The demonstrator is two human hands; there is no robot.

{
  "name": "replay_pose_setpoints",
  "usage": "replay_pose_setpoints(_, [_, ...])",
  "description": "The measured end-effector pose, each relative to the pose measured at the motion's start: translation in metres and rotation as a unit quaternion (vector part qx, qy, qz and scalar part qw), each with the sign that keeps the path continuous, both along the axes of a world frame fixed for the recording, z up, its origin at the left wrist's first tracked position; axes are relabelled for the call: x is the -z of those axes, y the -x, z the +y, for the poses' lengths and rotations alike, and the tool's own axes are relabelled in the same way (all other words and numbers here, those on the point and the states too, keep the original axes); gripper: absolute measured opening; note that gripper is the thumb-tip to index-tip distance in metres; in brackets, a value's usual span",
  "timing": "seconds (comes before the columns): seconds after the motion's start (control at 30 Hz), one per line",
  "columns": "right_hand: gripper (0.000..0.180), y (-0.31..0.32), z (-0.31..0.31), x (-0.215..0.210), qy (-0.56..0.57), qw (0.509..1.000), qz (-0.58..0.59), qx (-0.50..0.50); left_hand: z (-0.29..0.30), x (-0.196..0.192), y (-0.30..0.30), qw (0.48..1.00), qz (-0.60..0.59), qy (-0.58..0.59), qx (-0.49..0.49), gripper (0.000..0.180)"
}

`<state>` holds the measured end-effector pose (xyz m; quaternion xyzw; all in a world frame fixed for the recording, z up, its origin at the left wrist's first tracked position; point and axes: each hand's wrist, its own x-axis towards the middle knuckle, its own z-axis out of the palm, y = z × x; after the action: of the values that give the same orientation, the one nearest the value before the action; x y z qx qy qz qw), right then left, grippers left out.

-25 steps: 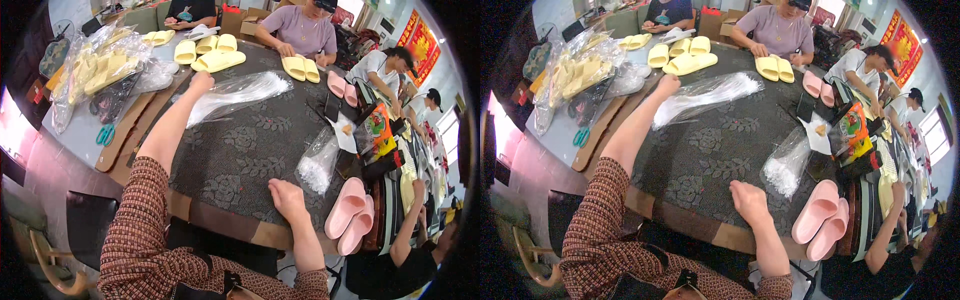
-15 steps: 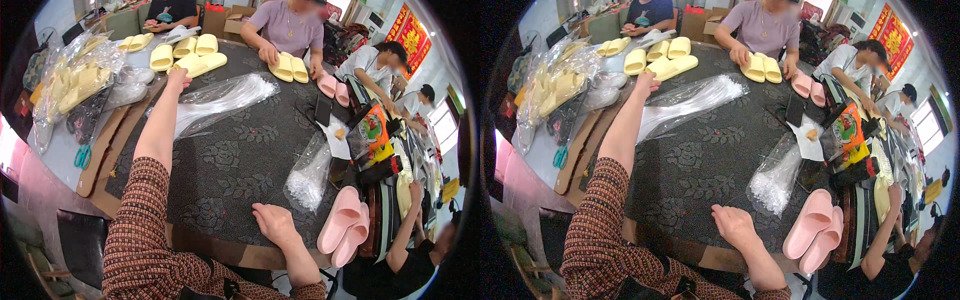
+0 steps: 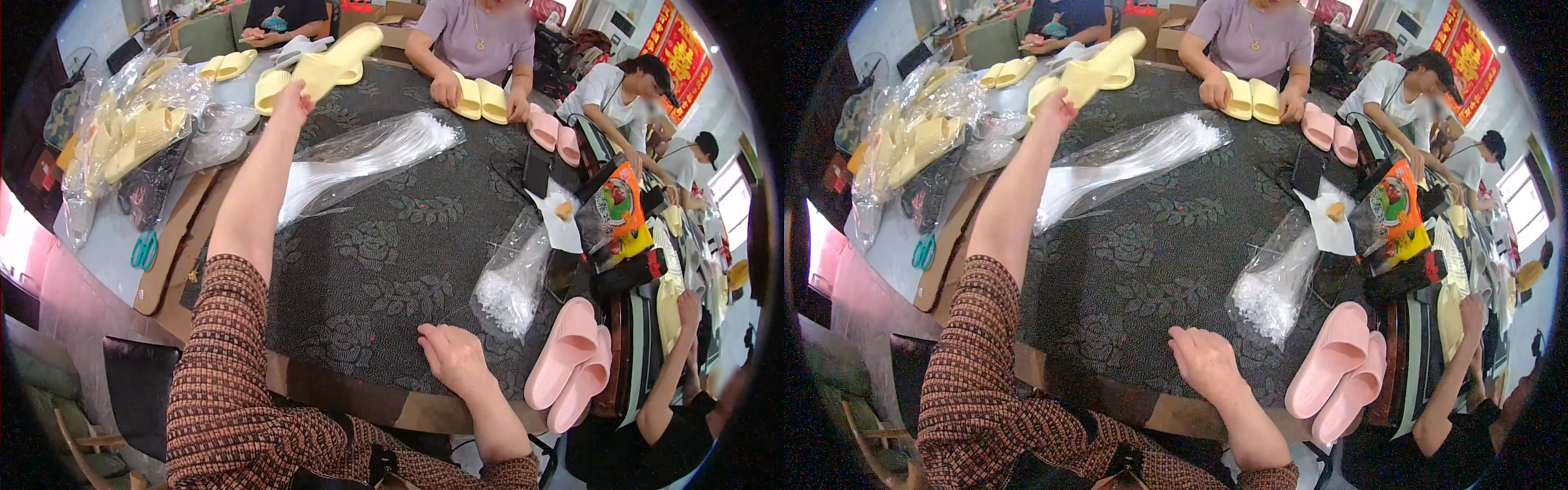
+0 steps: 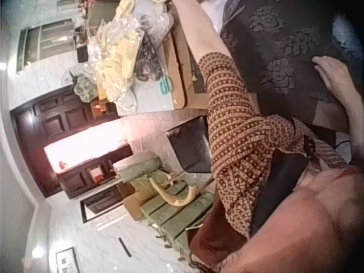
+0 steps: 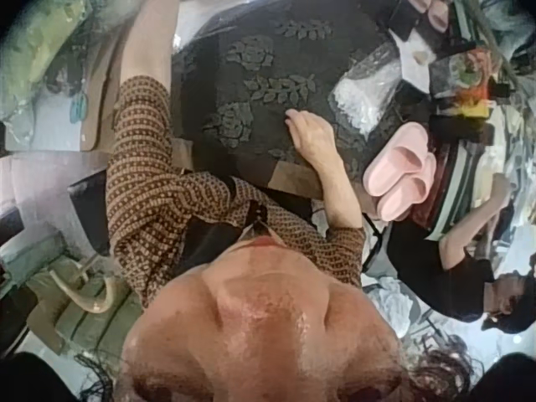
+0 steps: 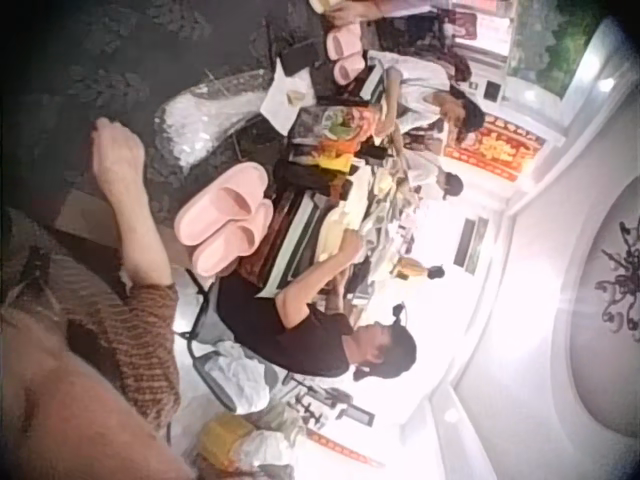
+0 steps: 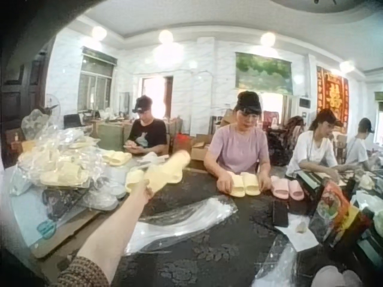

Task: The person connects pairs of slippers together by taking slippers on the table and threading plastic tag fasteners through them by hand.

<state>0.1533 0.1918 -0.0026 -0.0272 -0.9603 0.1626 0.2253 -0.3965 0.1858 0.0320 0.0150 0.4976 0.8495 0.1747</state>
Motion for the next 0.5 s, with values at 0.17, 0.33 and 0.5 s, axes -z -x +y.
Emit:
replay_pose_setpoints(0.17, [0.019, -0.001, 0.001, 0.000, 0.003, 1.000, 0.022, -0.006, -0.040, -0.084, -0.008, 0.999, 0.025, -0.031, -0.025, 0.021])
replay_pose_setpoints(0.33, [0.015, -0.003, 0.002, 0.003, 0.032, 0.999, 0.029, -0.003, -0.079, -0.144, -0.082, 0.982, 0.181, -0.006, 0.042, 0.018])
replay_pose_setpoints(0.5, [0.010, -0.005, 0.001, 0.003, 0.041, 0.999, 0.023, 0.008, -0.114, -0.167, -0.207, 0.966, 0.228, 0.017, 0.123, 0.017])
